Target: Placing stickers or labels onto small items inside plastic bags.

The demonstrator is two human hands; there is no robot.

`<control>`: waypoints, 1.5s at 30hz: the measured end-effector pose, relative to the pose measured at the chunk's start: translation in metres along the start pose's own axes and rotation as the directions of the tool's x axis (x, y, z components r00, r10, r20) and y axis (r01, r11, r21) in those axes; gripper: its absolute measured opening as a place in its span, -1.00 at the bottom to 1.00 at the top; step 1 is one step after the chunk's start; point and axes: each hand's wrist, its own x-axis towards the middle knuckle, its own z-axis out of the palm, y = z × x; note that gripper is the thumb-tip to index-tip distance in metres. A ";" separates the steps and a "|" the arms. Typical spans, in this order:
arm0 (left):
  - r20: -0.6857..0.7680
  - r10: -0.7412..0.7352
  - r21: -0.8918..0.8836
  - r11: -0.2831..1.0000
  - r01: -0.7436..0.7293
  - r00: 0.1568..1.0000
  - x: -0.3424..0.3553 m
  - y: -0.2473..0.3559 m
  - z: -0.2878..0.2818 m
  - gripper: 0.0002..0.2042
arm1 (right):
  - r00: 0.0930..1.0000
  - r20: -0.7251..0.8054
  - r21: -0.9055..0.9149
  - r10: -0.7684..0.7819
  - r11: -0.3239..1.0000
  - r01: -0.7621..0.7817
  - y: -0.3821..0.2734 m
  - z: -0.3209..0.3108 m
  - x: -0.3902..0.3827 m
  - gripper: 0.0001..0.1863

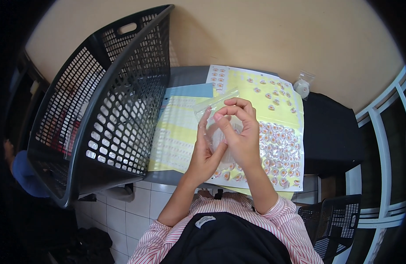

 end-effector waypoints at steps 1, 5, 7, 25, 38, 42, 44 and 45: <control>0.009 0.001 0.001 1.000 -0.001 1.000 0.001 -0.001 0.006 -0.35 | 1.000 -0.009 0.000 -0.001 1.000 0.001 -0.001 -0.005 -0.001 -0.91; 0.064 0.134 0.125 0.982 -0.142 0.989 0.007 -0.009 0.022 -0.35 | 0.999 -0.043 -0.119 0.012 0.993 -0.017 0.000 -0.021 0.001 -0.90; 0.050 0.102 0.121 0.987 -0.108 0.994 0.010 -0.012 0.029 -0.32 | 0.998 -0.061 -0.082 0.021 0.996 -0.026 0.004 -0.025 0.003 -0.90; 0.075 0.119 0.276 0.952 -0.135 0.990 0.013 -0.030 0.051 -0.26 | 0.977 -0.167 -0.329 -0.131 0.942 0.070 0.017 -0.046 0.006 -0.84; 0.199 0.085 0.162 0.980 -0.118 0.976 0.026 -0.030 0.076 -0.19 | 0.991 -0.105 -0.267 -0.078 0.962 0.047 0.018 -0.084 0.011 -0.47; 0.202 0.123 0.172 0.972 -0.159 0.972 0.035 -0.028 0.095 -0.22 | 0.982 -0.070 -0.337 -0.173 0.931 0.139 0.015 -0.127 0.009 -0.35; 0.188 0.086 0.059 0.993 -0.099 0.978 0.039 -0.026 0.100 -0.24 | 0.999 -0.036 -0.238 -0.031 0.971 0.022 0.025 -0.151 0.005 -0.34; 0.204 0.091 0.034 0.994 -0.100 0.975 0.041 -0.029 0.108 -0.24 | 0.993 0.000 -0.155 0.122 0.981 -0.120 0.035 -0.170 0.001 -0.34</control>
